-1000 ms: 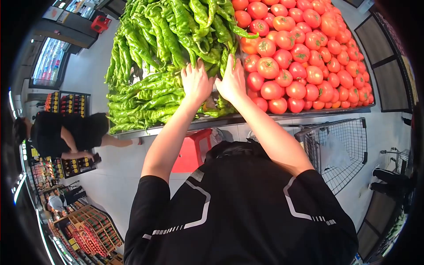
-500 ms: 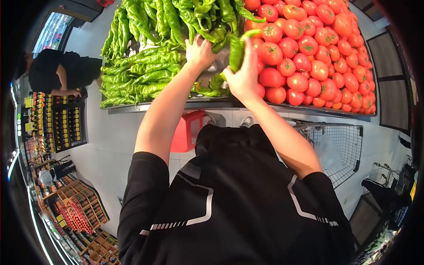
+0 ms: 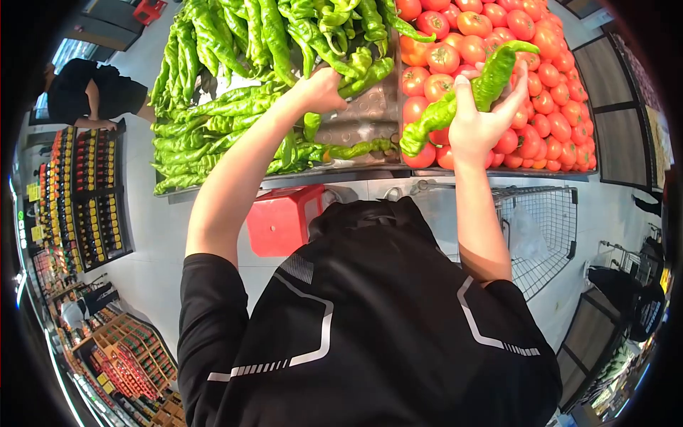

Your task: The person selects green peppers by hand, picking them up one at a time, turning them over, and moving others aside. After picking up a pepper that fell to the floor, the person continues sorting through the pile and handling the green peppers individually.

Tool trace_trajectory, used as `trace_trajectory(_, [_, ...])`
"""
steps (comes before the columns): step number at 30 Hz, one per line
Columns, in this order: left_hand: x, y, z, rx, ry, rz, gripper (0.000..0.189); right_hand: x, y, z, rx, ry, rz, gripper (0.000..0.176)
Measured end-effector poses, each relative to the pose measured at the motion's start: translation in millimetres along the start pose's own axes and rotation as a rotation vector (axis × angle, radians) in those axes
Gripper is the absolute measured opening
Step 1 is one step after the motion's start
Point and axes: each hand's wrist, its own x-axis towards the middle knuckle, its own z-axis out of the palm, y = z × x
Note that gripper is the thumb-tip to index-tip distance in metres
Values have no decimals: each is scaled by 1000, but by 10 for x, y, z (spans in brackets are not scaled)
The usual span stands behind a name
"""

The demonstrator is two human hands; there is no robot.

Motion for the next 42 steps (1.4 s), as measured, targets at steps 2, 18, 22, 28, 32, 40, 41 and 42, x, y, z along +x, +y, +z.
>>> trace_trajectory(2, [14, -38, -26, -45, -145, 30, 77, -19, 91, 19, -2, -4, 4, 77])
trace_trajectory(18, [-262, -73, 208, 229, 163, 216, 44, -276, 188, 179, -67, 7, 40, 67])
trace_trajectory(22, [-390, -37, -146, 145, -29, 295, 44, -307, 306, 106, -185, 9, 24, 68])
trace_trajectory(28, [-403, -1, -138, -24, -45, 477, 73, -243, 215, 34, -180, 86, 66, 68])
trace_trajectory(32, [-503, 149, -406, -87, -117, 357, 72, -22, 322, -146, -109, 204, 80, 66])
trace_trajectory(40, [-757, 243, -859, -697, 192, 418, 51, 148, 268, -207, 231, 264, 148, 54])
trace_trajectory(41, [-755, 257, -1014, -726, 173, 327, 49, 184, 266, -203, 227, 241, 131, 53])
trace_trajectory(42, [-753, 249, -1143, -757, 153, 234, 47, 227, 255, -202, 221, 217, 115, 51])
